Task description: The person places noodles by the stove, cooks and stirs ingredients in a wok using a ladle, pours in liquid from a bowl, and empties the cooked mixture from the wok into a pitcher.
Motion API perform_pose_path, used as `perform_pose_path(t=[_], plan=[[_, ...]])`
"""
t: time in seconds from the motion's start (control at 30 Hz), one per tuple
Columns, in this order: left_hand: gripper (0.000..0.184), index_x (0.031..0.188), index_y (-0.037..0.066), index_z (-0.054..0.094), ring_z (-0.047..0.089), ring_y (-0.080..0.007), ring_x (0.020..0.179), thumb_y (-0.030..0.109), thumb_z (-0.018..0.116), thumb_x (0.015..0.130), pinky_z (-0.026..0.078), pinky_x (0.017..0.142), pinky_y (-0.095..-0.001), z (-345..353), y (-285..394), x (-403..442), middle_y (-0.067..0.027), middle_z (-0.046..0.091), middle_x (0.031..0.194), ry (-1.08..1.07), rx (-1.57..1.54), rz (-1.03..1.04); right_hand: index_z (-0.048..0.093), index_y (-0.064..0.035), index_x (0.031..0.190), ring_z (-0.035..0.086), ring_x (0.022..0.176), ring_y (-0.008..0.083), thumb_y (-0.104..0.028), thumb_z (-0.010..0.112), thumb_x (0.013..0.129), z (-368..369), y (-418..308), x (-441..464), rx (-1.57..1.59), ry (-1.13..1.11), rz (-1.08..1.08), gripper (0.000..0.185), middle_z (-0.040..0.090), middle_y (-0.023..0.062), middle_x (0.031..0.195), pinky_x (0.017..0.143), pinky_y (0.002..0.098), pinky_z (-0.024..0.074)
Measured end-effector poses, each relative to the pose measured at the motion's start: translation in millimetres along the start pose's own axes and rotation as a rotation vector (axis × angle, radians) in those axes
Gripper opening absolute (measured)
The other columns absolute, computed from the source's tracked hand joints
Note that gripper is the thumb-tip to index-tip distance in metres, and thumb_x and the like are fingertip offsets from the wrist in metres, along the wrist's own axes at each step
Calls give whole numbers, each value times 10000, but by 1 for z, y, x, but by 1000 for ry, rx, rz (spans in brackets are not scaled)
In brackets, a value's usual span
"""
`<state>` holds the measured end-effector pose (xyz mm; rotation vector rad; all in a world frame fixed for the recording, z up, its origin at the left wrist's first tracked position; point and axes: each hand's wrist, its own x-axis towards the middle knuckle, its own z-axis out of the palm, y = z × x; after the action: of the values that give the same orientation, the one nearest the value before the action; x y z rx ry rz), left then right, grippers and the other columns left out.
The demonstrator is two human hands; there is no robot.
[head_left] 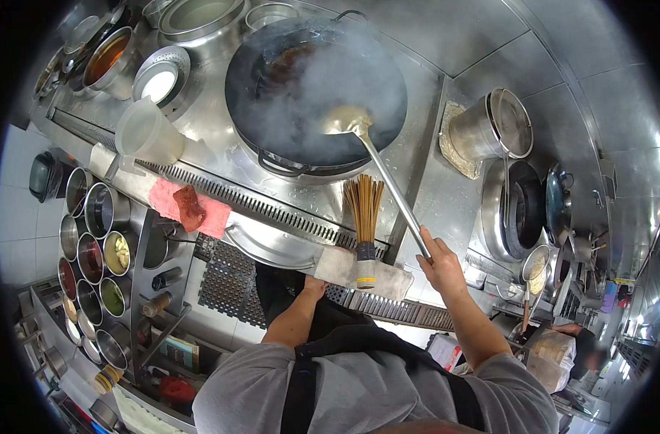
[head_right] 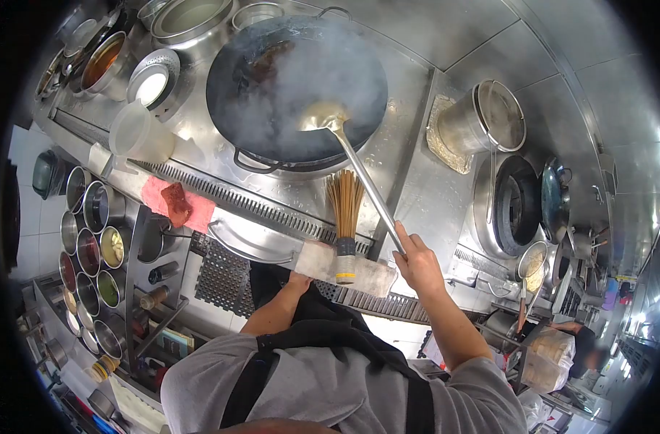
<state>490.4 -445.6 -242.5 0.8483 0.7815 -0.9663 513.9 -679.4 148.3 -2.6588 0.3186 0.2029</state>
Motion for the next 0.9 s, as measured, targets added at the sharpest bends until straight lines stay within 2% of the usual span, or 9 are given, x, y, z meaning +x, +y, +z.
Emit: perform_pose_path(t=[0.17,0.23,0.37,0.47,0.57,0.63,0.7,0.9], plan=[[370,1335,194,503,639,-192,1070,301,509,980,563,788,-354,-10,-8,9,-8,614,1256,-50,-10,46,437,-97,1425,641,677,311,-30,687,813,0,-2,1,-5,-9,19,665,587,169,856,636,408,517],[276,1225,226,516,624,-112,846,275,563,957,444,544,-273,-10,-8,9,50,636,1109,-103,-21,60,437,-98,1426,643,682,310,-29,686,815,0,-3,0,-2,-12,29,663,587,167,856,639,407,517],[274,1233,232,517,619,-112,866,260,550,962,443,544,-260,0,1,0,50,624,1138,-29,-117,2,435,-107,1425,648,677,319,-37,683,815,2,0,0,4,-10,19,662,588,166,863,634,424,522],[285,1255,243,510,623,-109,873,254,529,970,451,539,-247,-7,-2,6,49,620,1143,-46,-72,-13,433,-112,1423,649,664,332,-45,681,811,4,1,1,-16,-9,5,663,588,164,868,622,438,527],[307,1289,253,493,632,-120,950,259,496,982,485,585,-258,-13,-5,10,46,613,1174,-145,-36,-4,431,-109,1423,645,664,339,-44,678,811,5,0,1,-21,-12,-1,664,586,161,868,621,438,526],[282,1264,250,508,635,-112,929,252,499,982,473,563,-252,-8,-5,9,52,618,1166,-70,-79,-16,427,-107,1425,642,666,343,-44,677,810,5,0,3,-18,-10,-7,666,583,160,868,620,439,524],[274,1249,246,517,639,-114,888,241,516,975,460,541,-250,-8,-5,10,46,631,1135,-73,-88,-9,424,-106,1433,649,688,312,-25,679,818,5,0,2,-40,-21,-7,671,590,162,875,651,414,523],[270,1222,227,537,648,-121,814,226,566,954,449,520,-252,-12,-6,7,21,659,1062,-97,-112,30,418,-107,1437,647,693,312,-32,679,822,3,-2,3,-16,-32,13,671,583,160,864,646,414,516]])
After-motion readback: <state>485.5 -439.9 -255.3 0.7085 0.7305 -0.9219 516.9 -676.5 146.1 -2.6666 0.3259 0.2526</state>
